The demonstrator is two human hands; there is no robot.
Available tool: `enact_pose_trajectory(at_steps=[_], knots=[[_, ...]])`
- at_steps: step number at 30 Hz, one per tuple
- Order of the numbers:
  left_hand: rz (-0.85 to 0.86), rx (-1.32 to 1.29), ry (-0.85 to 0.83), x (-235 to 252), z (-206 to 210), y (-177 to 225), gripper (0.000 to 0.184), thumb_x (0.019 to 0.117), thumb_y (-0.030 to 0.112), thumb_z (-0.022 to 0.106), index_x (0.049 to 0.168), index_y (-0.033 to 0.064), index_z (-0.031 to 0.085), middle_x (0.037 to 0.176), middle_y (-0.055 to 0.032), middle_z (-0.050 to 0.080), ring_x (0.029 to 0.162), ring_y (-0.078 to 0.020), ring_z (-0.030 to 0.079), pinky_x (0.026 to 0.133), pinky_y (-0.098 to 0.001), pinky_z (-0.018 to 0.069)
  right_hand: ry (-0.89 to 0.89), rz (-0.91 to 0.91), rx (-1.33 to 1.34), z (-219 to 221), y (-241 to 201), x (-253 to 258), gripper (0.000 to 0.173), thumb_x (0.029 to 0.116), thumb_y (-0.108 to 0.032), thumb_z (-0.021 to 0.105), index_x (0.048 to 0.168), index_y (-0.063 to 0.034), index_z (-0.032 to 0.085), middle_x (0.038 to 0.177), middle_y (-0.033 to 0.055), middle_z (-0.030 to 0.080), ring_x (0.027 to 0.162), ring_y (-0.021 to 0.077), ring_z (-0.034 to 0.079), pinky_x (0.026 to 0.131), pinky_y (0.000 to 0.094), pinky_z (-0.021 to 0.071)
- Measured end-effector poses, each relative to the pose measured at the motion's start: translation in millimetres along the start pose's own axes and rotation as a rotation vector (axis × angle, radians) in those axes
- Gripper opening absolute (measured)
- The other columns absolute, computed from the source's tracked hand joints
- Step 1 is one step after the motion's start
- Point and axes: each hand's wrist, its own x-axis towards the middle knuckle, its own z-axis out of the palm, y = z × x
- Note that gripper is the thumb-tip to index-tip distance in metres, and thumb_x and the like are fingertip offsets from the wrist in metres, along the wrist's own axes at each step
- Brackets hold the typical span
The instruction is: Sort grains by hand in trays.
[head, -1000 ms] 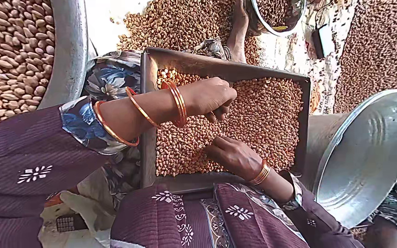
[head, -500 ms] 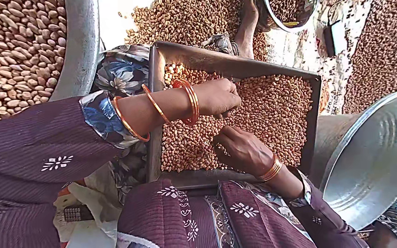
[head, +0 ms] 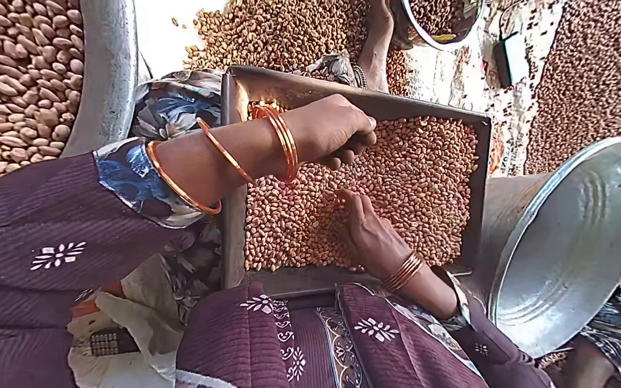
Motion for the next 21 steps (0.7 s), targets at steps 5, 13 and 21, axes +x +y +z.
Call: enact_pose_trajectory(at_steps=[5, 13, 21], knots=[[0.048, -0.088, 0.086, 0, -10, 3, 0.031, 0.1112, 0.021, 0.039, 0.087, 0.0138, 0.057, 0.071, 0.0042, 0.056, 0.057, -0.0028, 0.053, 0.050, -0.0147, 0.0424, 0.373, -0.380, 0.452, -2, 5, 6, 0.043, 0.1058, -0.016, 0.047, 0.147, -0.0037, 0.041, 0.139, 0.0124, 0.056, 0.097, 0.0125, 0.073, 0.077, 0.0315, 0.0661], [0.085, 0.164, 0.077, -4, -14, 10, 0.029, 0.1115, 0.017, 0.041, 0.101, 0.0097, 0.066, 0.075, 0.0030, 0.057, 0.060, -0.0029, 0.052, 0.055, -0.0147, 0.0421, -0.214, -0.105, -0.111, -14, -3, 2, 0.035, 0.1083, -0.029, 0.048, 0.120, 0.0011, 0.062, 0.109, 0.0218, 0.068, 0.094, 0.0381, 0.071, 0.080, 0.0523, 0.0563], [0.176, 0.953, -0.048, -1, -20, 4, 0.026, 0.1089, 0.025, 0.051, 0.105, 0.0074, 0.070, 0.087, -0.0042, 0.064, 0.080, -0.0156, 0.060, 0.074, -0.0386, 0.0478, 0.398, -0.568, 0.028, -12, 3, 29, 0.013, 0.0953, -0.009, 0.066, 0.104, -0.0066, 0.075, 0.093, 0.0116, 0.069, 0.072, 0.0224, 0.069, 0.060, 0.0351, 0.0575]])
